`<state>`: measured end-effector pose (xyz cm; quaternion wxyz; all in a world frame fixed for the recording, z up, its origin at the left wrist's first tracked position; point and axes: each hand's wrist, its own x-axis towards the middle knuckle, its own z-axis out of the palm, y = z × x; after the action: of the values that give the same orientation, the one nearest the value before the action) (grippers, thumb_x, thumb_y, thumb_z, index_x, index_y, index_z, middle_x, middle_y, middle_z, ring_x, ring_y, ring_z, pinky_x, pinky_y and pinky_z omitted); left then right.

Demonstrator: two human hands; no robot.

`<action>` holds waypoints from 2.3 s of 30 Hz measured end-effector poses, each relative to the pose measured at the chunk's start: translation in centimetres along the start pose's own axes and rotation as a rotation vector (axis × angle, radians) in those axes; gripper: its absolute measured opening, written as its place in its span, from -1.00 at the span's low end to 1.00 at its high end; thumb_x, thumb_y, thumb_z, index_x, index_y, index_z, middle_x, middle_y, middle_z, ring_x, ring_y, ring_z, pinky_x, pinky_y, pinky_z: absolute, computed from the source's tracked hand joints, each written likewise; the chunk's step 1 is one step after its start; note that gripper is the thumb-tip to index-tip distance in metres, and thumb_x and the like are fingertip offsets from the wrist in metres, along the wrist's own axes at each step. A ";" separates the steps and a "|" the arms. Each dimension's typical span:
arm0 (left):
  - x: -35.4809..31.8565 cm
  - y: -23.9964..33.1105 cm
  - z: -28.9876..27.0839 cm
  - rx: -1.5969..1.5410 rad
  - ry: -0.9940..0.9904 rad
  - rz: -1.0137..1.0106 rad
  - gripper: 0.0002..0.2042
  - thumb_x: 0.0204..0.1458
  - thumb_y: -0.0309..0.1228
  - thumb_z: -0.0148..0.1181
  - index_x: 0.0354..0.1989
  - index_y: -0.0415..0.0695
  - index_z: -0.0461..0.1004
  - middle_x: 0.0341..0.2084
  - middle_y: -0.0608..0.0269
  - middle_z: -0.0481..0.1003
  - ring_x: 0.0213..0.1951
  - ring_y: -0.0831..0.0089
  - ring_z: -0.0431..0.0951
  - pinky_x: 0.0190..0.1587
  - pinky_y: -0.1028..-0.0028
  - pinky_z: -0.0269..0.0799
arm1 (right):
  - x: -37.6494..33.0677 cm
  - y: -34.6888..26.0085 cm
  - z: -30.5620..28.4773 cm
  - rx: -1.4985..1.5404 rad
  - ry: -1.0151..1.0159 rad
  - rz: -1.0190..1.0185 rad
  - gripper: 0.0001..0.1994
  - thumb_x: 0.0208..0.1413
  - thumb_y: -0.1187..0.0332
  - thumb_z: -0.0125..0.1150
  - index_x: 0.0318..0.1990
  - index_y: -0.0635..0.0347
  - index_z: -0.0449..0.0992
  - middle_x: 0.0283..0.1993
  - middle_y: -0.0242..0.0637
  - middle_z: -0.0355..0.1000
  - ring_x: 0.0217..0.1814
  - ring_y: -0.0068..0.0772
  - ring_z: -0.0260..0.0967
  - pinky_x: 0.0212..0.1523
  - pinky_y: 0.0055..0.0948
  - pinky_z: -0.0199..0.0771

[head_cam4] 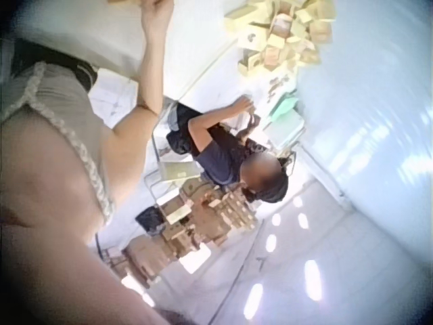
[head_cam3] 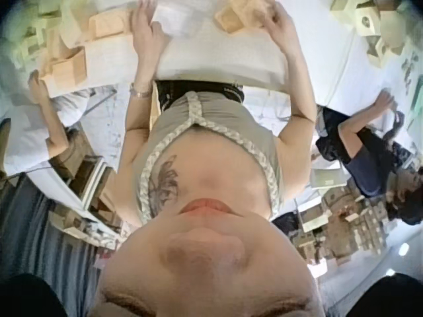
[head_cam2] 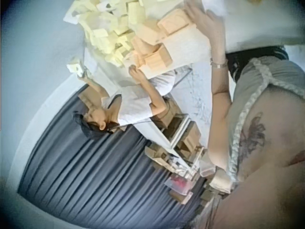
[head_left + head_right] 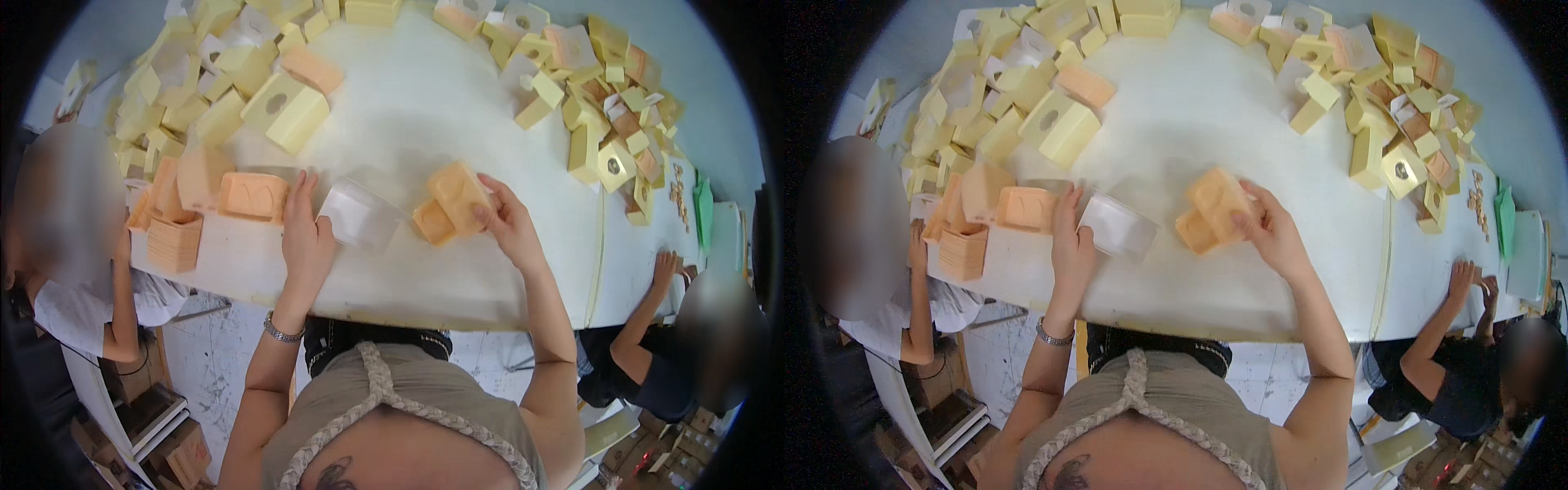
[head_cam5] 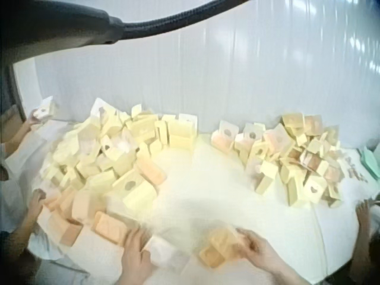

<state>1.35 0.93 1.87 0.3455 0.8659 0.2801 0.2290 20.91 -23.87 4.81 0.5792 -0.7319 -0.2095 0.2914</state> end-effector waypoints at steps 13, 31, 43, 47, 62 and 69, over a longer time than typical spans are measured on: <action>-4.8 -1.4 -0.8 -0.603 -0.146 -0.079 -0.32 -0.05 -0.71 -0.20 0.37 -0.31 -0.07 0.19 -0.08 0.19 0.26 0.17 0.22 0.34 0.26 0.06 | -6.2 2.2 3.3 -0.563 0.127 -0.257 -0.53 0.21 0.35 0.19 0.23 0.38 0.35 -0.21 -0.16 0.48 -0.40 -0.43 0.42 -0.46 -0.50 0.43; -4.0 -0.7 -2.3 -0.370 -0.285 -0.152 -0.04 -0.24 -0.43 0.49 0.37 -0.27 0.01 0.10 -0.14 0.33 0.13 0.05 0.40 0.17 0.29 0.33 | -2.1 -5.8 5.2 -0.727 -0.574 -0.604 -0.43 -0.16 0.32 0.41 0.13 -0.13 0.52 0.11 -0.24 0.35 0.20 -0.16 0.22 0.22 -0.16 0.19; -2.4 -1.0 -1.7 -0.272 -0.356 0.032 -0.12 -0.28 -0.43 0.53 0.29 -0.18 0.18 0.06 0.04 0.39 0.05 0.16 0.45 0.07 0.32 0.41 | 1.0 -4.6 10.3 -1.036 -0.388 -0.891 -0.61 -0.16 0.33 0.35 -0.07 0.11 0.57 0.04 -0.23 0.38 0.01 -0.28 0.33 -0.06 -0.29 0.46; -2.7 -1.0 -1.8 -0.181 -0.329 0.060 -0.16 -0.28 -0.43 0.53 0.26 -0.18 0.21 0.04 0.05 0.39 0.02 0.17 0.48 0.04 0.33 0.44 | -0.6 -5.7 9.7 -1.236 -0.441 -0.905 -0.59 -0.11 0.40 0.26 -0.04 0.33 0.53 0.08 -0.18 0.37 -0.03 -0.26 0.34 -0.11 -0.37 0.50; -2.8 -1.2 -1.2 -0.185 -0.330 -0.021 -0.30 -0.25 -0.43 0.51 0.13 -0.17 0.27 -0.09 0.11 0.43 -0.05 0.16 0.53 -0.07 0.32 0.53 | 0.2 -4.3 8.3 -1.307 -0.370 -1.138 -0.58 -0.18 0.50 0.20 -0.07 0.46 0.53 0.11 0.07 0.44 -0.11 -0.25 0.44 -0.21 -0.40 0.55; -2.7 -1.0 -0.7 -0.108 -0.242 0.050 -0.23 -0.33 -0.31 0.54 0.11 -0.24 0.27 -0.07 0.06 0.43 -0.14 0.14 0.54 -0.13 0.31 0.50 | 1.1 -2.5 8.8 -1.269 -0.152 -1.284 -0.66 -0.21 0.50 0.22 -0.19 0.45 0.57 0.01 0.06 0.49 -0.21 -0.29 0.45 -0.33 -0.43 0.52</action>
<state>-1.38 0.17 1.09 0.4170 0.8741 0.2019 0.1462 15.89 -16.19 5.67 0.1025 -0.6349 -0.7363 -0.2104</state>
